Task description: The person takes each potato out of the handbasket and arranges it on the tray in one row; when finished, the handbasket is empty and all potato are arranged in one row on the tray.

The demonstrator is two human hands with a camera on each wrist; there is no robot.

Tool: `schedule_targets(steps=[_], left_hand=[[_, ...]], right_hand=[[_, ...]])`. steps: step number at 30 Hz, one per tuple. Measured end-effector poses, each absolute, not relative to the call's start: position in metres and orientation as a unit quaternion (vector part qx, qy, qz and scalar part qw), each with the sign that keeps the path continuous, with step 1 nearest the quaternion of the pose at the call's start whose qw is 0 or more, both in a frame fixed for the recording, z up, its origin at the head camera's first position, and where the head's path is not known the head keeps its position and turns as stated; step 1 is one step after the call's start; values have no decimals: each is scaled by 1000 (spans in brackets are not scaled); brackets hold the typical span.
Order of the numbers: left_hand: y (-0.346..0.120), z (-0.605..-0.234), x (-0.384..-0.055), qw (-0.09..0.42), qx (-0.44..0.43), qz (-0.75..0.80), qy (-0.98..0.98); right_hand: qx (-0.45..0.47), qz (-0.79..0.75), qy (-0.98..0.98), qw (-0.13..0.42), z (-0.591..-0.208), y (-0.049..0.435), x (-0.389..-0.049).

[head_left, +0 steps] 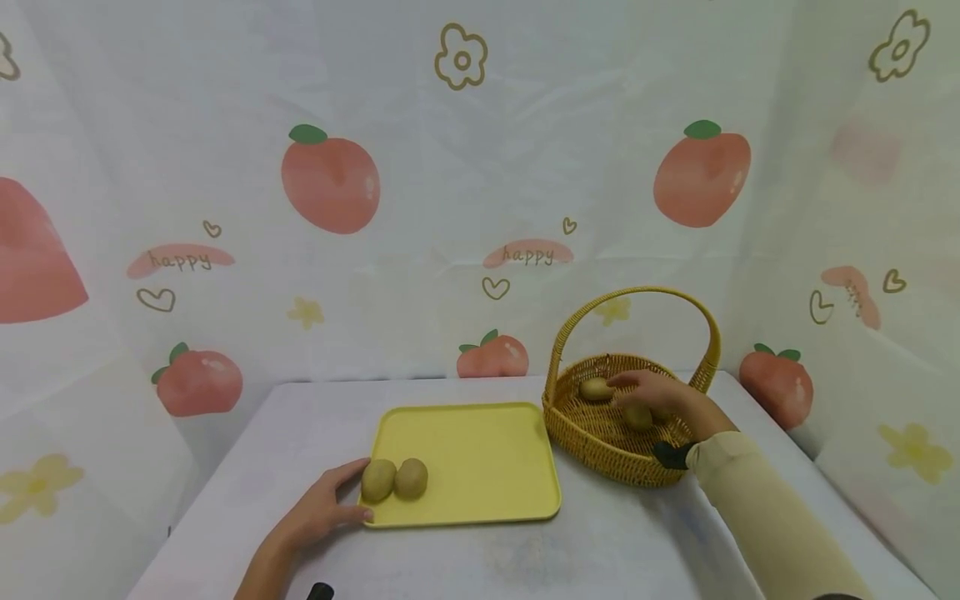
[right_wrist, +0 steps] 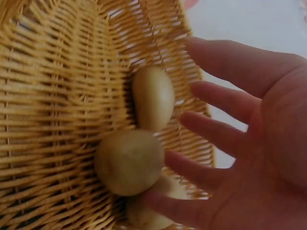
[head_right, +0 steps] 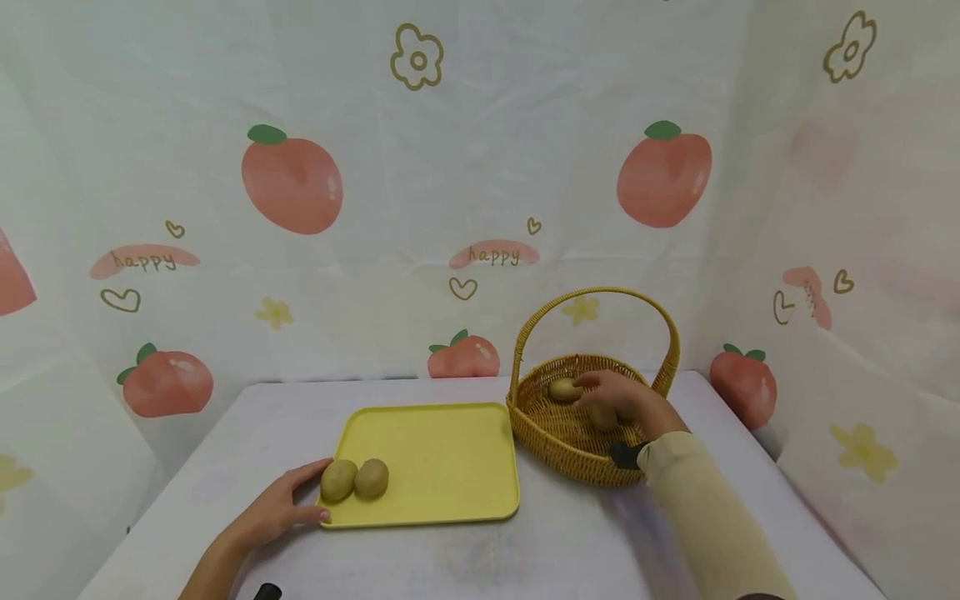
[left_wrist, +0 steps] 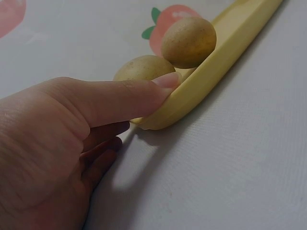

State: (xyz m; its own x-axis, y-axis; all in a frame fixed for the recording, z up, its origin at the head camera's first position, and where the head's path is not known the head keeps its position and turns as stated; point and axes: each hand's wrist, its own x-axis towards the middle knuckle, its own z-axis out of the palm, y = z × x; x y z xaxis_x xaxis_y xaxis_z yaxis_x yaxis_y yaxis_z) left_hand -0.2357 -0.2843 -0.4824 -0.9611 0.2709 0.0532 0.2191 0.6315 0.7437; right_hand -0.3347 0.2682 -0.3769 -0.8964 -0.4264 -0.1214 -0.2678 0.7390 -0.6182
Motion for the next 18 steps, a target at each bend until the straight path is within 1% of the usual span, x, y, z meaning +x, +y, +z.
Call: schedule_targets(steps=[2,6,13,18], left_hand=[[-284,-482,-235,31,136,409,902],[-285,-483,-236,25,143,413,899],[-286,-484,-236,21,153,413,898],[-284,-481,-235,27,145,414,898]], right_hand=[[-180,-302,924,151,-380,271,-336],[-157,-296,926,175,-385,272,-337],[-117,-351,900,231,-387,268,-336],[-131,-319,915,210,-384,265,-332]])
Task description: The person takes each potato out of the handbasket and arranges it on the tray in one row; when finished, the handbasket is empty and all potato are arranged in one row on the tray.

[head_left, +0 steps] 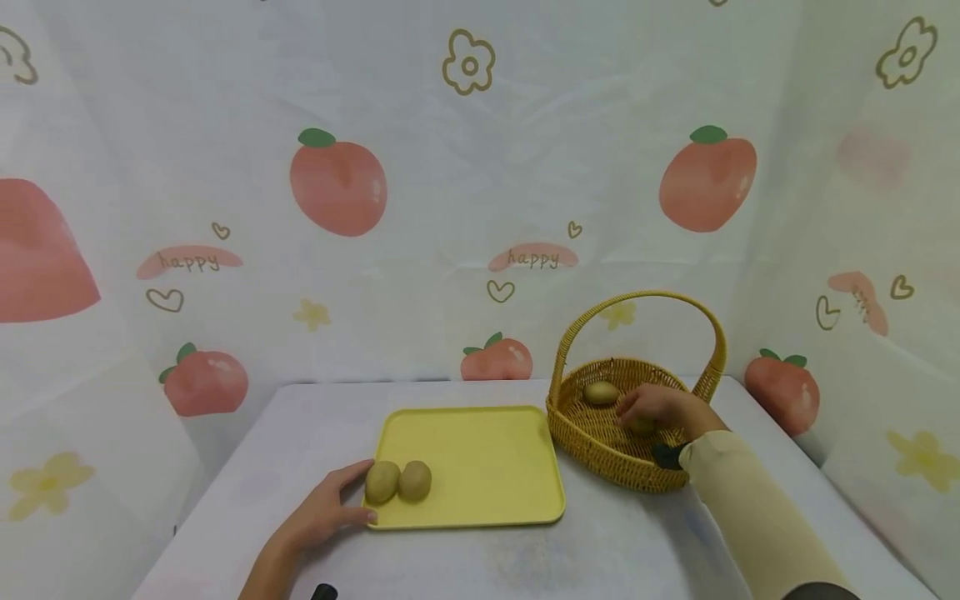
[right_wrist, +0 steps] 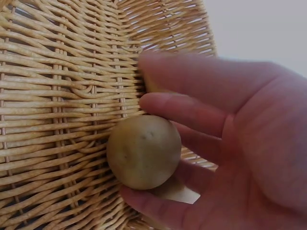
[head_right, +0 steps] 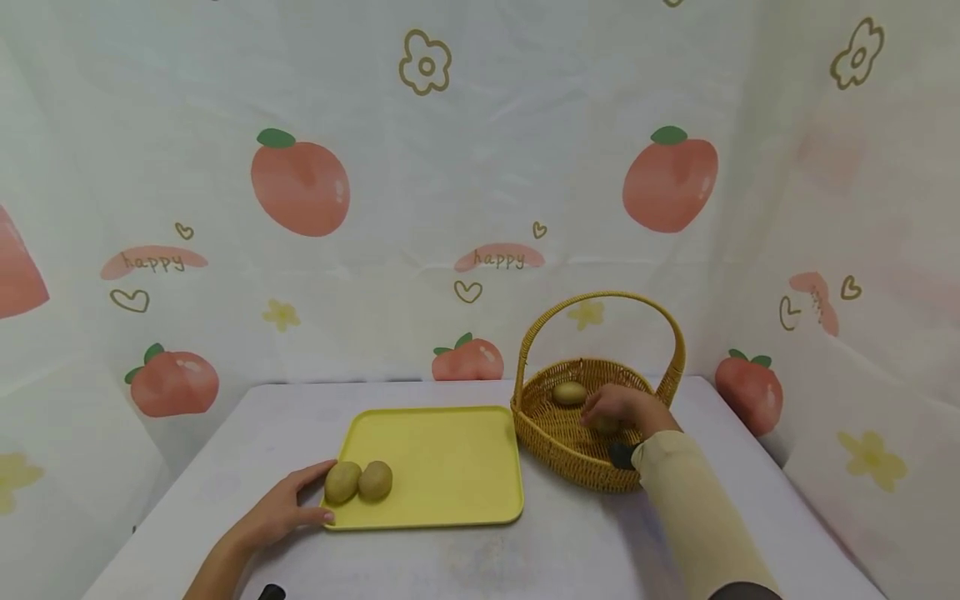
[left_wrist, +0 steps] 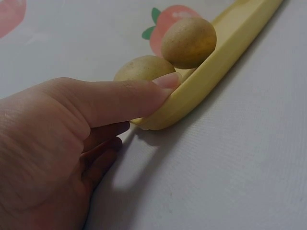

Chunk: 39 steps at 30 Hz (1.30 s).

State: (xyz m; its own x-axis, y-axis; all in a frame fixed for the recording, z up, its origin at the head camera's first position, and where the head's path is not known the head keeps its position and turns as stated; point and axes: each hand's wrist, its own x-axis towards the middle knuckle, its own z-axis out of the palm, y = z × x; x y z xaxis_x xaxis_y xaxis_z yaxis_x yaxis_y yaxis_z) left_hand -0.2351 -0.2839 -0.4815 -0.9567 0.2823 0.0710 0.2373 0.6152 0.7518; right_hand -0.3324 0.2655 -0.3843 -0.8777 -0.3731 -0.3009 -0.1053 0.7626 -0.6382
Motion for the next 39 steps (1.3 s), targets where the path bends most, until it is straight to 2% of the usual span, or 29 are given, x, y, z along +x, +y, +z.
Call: schedule_targets(steps=[8,15,31,39], left_hand=[[-282,-479,-234,31,143,419,896],[-283,-479,-235,26,145,415,898],[-282,-482,-235,22,159,418,894],[-283,-480,-232,16,162,413,896]], right_hand=[[-117,-259,951,123,-380,260,-335],[-166,-282,943,59,-375,256,-334],[-251,-337,902,-98,-359,210,-290],[-300,-391,863,-107,-365,171,-275]])
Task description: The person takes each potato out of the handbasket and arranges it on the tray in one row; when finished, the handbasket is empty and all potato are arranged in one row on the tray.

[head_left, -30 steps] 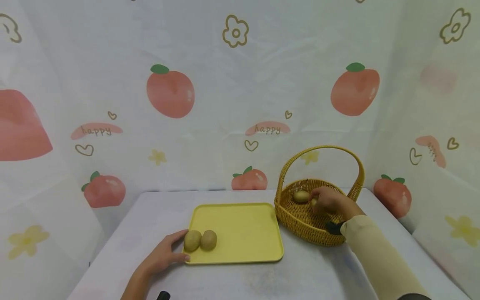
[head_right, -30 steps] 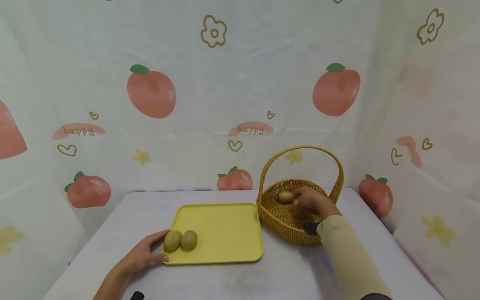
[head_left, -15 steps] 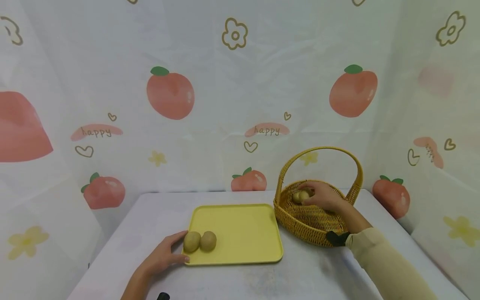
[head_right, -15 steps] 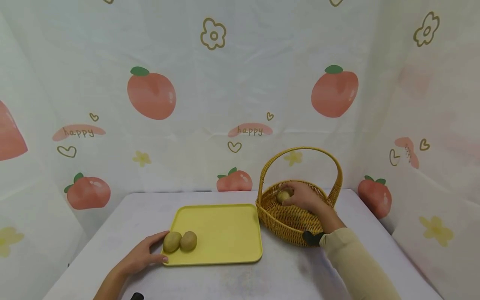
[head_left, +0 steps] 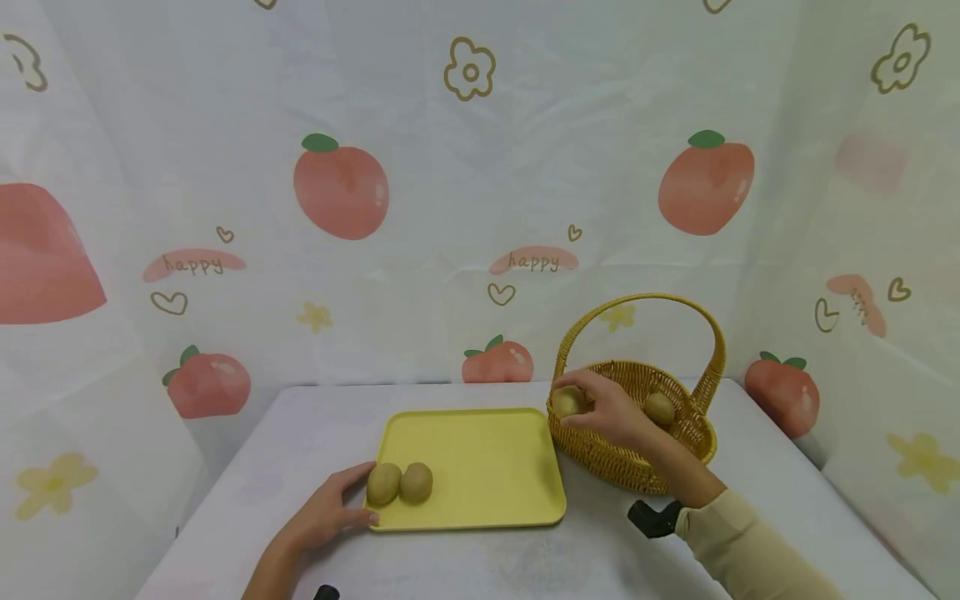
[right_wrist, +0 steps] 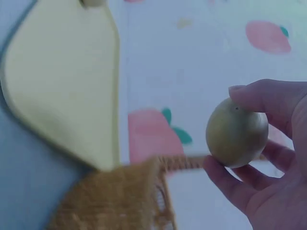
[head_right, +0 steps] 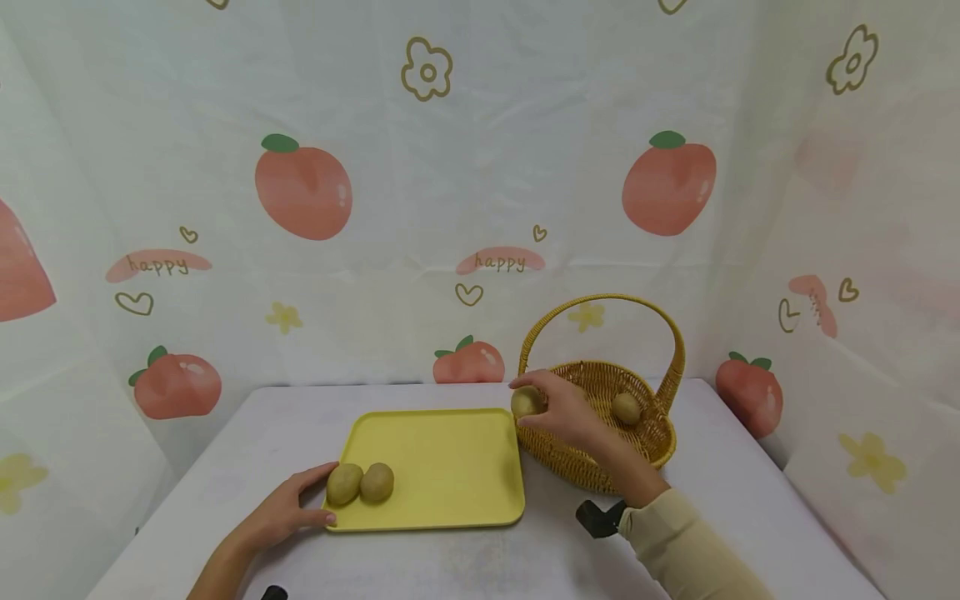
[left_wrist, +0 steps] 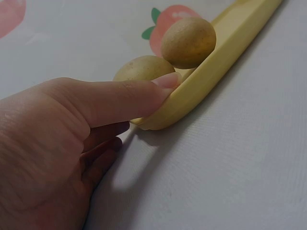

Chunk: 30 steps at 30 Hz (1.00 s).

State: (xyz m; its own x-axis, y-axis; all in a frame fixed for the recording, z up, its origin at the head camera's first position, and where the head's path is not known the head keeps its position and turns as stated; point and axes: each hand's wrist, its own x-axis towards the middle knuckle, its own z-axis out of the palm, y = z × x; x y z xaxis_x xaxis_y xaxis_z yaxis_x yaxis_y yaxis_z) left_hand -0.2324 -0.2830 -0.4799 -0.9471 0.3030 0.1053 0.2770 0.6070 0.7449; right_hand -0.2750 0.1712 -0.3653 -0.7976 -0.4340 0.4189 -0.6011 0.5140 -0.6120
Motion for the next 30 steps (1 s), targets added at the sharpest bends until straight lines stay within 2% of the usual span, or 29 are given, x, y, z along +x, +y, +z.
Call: schedule_targets(steps=[8,16,30], left_hand=[[-284,-482,-232,19,164,412,896],[-284,-482,-233,25,156,417,895],[-284,-481,-235,27,143,416,898]], right_hand=[[361,403,-837,78,-388,130,-277],[359,427,-830,4,-419,87,-278],[362,425,-830,-8,-455,32,-277]])
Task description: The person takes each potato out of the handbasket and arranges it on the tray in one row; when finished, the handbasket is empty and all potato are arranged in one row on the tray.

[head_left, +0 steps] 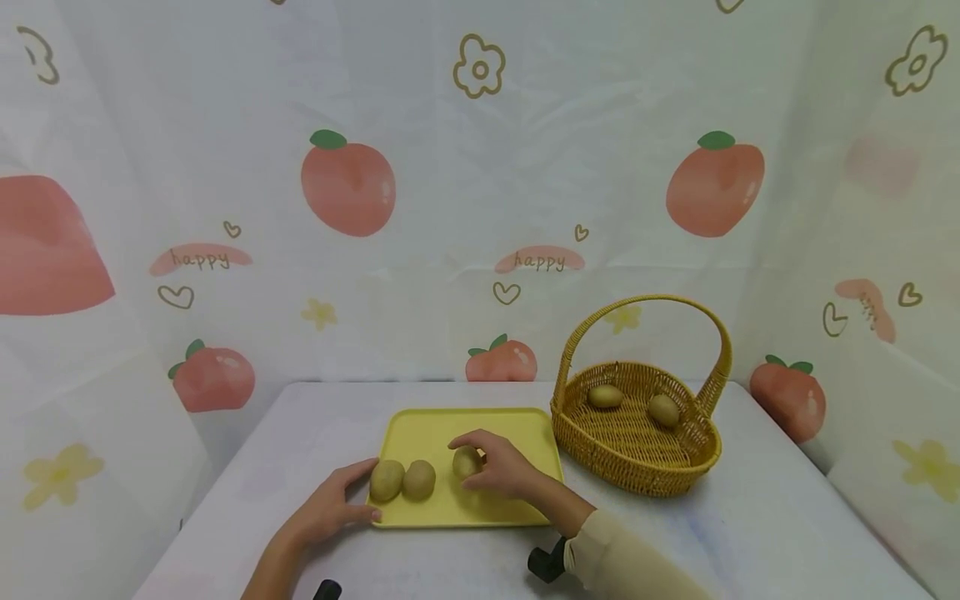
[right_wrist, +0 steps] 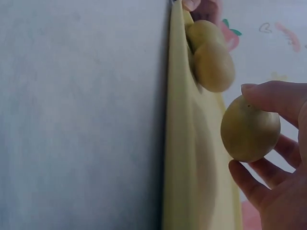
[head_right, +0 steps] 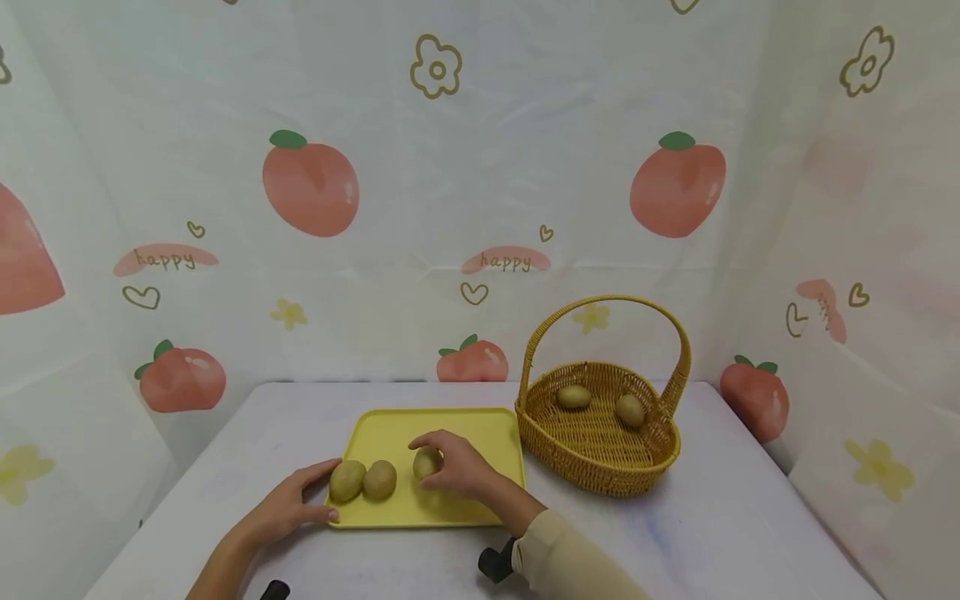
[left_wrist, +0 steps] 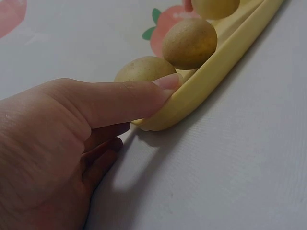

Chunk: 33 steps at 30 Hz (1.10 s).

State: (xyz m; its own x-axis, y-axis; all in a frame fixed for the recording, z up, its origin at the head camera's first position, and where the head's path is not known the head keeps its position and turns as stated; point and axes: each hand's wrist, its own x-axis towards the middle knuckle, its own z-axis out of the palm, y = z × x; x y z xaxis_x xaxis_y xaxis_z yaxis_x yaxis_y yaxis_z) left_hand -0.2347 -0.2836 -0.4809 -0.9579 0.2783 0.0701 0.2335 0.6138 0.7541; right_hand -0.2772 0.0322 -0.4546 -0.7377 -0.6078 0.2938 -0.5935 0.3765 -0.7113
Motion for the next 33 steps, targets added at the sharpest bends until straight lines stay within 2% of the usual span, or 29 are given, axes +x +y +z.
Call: schedule_targets(steps=[17,27,33], left_hand=[[-285,-483,-236,30,142,418,897],[-284,-482,-236,34,136,425,895],[-285,-482,-236,39,141,424,893]], right_hand=[[-339,-435,834,19,-467,7,-267],[-344,-436,831,19,-462,19,-267],[-360,-425,831,-12,-442,41,-265]])
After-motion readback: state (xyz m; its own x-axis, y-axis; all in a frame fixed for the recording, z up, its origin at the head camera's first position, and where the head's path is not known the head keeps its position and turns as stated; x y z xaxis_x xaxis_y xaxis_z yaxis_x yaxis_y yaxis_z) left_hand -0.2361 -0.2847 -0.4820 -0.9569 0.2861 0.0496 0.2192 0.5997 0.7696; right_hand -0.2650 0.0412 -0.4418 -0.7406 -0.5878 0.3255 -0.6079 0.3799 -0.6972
